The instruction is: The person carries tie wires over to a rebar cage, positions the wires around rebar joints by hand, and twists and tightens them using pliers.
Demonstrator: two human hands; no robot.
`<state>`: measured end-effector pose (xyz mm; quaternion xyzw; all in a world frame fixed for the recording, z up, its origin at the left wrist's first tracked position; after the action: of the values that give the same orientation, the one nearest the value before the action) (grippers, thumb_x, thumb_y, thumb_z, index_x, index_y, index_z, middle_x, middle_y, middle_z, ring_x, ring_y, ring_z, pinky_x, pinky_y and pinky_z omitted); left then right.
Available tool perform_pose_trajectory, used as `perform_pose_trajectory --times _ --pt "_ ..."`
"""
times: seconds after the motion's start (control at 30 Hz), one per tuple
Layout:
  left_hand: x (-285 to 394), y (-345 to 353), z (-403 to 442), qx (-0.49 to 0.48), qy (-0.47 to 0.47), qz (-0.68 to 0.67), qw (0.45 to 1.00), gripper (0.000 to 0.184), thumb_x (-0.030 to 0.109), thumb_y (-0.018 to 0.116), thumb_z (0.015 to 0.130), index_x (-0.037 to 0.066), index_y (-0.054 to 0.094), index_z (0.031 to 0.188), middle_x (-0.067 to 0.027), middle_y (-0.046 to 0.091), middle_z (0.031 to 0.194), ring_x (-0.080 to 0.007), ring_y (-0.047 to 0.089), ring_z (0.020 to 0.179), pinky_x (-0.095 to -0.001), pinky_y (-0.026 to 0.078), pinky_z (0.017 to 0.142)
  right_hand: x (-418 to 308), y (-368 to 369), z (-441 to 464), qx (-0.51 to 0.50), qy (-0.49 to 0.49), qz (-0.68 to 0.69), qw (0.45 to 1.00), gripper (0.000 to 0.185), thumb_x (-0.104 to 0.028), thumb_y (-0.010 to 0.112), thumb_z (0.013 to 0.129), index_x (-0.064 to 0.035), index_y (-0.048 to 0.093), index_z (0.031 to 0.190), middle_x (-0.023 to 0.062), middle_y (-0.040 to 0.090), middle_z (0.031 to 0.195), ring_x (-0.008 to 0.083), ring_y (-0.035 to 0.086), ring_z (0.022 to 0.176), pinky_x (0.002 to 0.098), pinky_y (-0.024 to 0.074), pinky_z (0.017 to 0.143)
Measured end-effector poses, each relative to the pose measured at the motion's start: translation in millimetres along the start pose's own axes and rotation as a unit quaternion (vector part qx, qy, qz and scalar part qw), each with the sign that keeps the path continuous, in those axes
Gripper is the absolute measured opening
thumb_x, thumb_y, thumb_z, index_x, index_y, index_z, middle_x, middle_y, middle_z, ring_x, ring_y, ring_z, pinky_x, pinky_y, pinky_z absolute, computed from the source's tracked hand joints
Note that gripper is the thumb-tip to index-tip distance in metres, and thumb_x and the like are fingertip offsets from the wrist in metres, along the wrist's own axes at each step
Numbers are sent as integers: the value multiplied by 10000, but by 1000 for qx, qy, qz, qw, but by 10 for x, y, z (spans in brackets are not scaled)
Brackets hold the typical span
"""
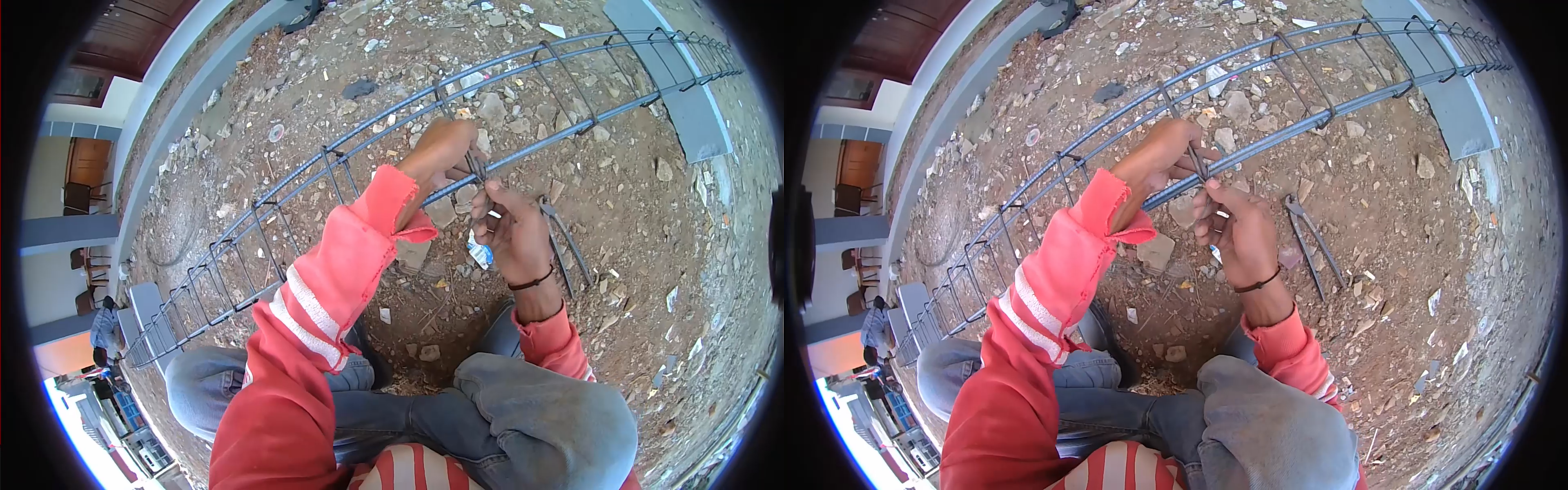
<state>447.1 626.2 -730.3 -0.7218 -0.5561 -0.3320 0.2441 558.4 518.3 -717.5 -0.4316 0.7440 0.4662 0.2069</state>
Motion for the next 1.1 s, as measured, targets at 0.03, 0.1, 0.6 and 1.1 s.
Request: perform_pose_trajectory --times 0.03,0.1,0.6,1.1 --pt "4 -6 23 -9 8 4 1000 285 98 478 838 -109 448 1032 -271 671 1039 -337 696 818 -457 583 680 90 20 23 -31 42 62 997 267 -240 615 941 1 670 839 62 655 768 148 615 576 255 491 523" --pt "41 -12 -8 -8 7 13 1000 306 108 472 848 -112 441 1059 -271 668 1048 -341 697 828 -451 582 703 141 73 25 -104 84 116 984 287 -274 606 959 2 678 936 80 670 811 156 645 658 266 517 580" --pt "55 78 2 33 28 -218 975 206 195 573 808 82 516 969 -83 574 806 -222 631 795 -421 477 696 200 -2085 -281 215 -116 -768 592 433 -310 738 808 -70 558 1120 199 543 1089 391 540 1031 465 444 872" --pt "75 -1 153 134 42 -302 943 111 101 586 609 90 478 634 -59 443 693 -187 426 700 -391 309 696 -352 -1314 -806 194 -177 -483 836 91 62 467 828 -19 480 791 13 572 716 73 410 660 255 355 568"
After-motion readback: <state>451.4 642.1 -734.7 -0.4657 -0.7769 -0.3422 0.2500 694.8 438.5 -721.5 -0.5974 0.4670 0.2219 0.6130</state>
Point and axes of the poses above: each hand's wrist, its own z-axis towards the middle knuckle, its own y-axis out of the palm, x = y × z, the point moved 9 cm from there along z, towards the middle knuckle
